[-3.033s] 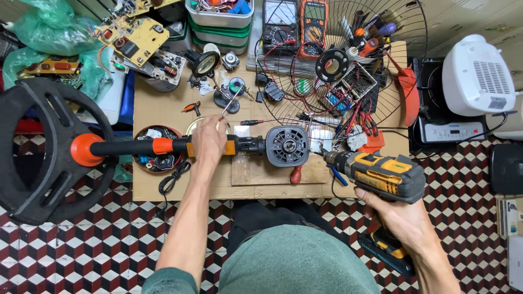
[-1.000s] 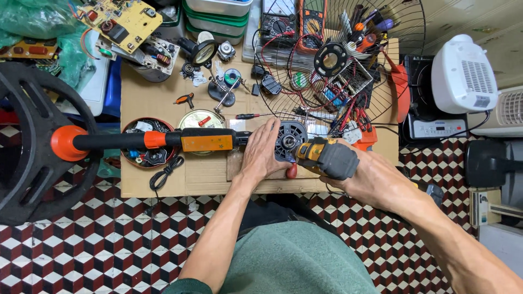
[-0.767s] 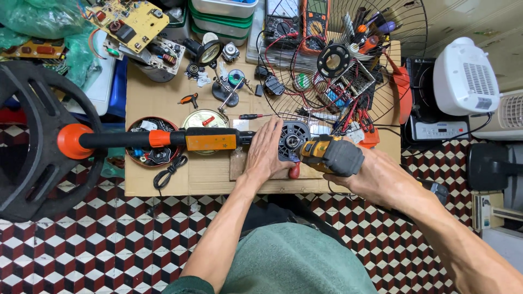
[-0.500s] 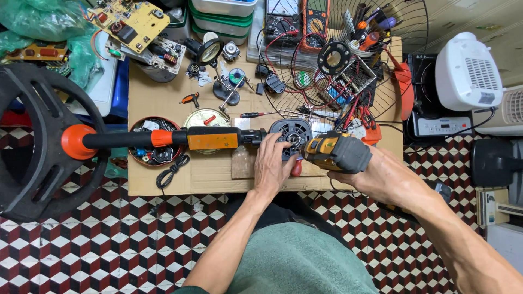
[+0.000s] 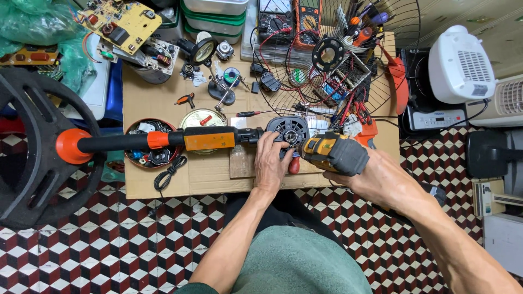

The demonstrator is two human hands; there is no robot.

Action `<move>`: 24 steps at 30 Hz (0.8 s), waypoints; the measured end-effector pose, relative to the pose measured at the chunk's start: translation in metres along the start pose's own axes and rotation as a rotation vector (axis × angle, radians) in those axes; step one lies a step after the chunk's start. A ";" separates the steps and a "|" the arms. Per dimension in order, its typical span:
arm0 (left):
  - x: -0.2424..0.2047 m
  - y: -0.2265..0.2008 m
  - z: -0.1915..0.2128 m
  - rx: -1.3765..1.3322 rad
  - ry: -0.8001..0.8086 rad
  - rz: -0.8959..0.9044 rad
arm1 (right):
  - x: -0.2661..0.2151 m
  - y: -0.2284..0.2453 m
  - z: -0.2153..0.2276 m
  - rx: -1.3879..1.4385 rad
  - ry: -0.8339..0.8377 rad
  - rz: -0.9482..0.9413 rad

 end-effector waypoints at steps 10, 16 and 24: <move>0.005 0.001 0.000 0.032 -0.026 0.016 | -0.013 -0.005 0.006 -0.025 0.035 -0.215; 0.008 -0.007 0.007 0.051 -0.085 -0.033 | -0.020 -0.056 0.028 0.256 -0.071 0.052; 0.000 -0.002 0.007 0.014 -0.103 -0.013 | 0.024 -0.257 -0.001 1.125 -0.161 -0.283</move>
Point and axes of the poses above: each hand's wrist, its own x-axis towards the middle knuckle, its own z-axis out of the back of the hand, y = z × x, the point moved 9 cm from there along x, towards the middle knuckle, and after that the axes turned 13 degrees about -z, right-handed, at the moved point
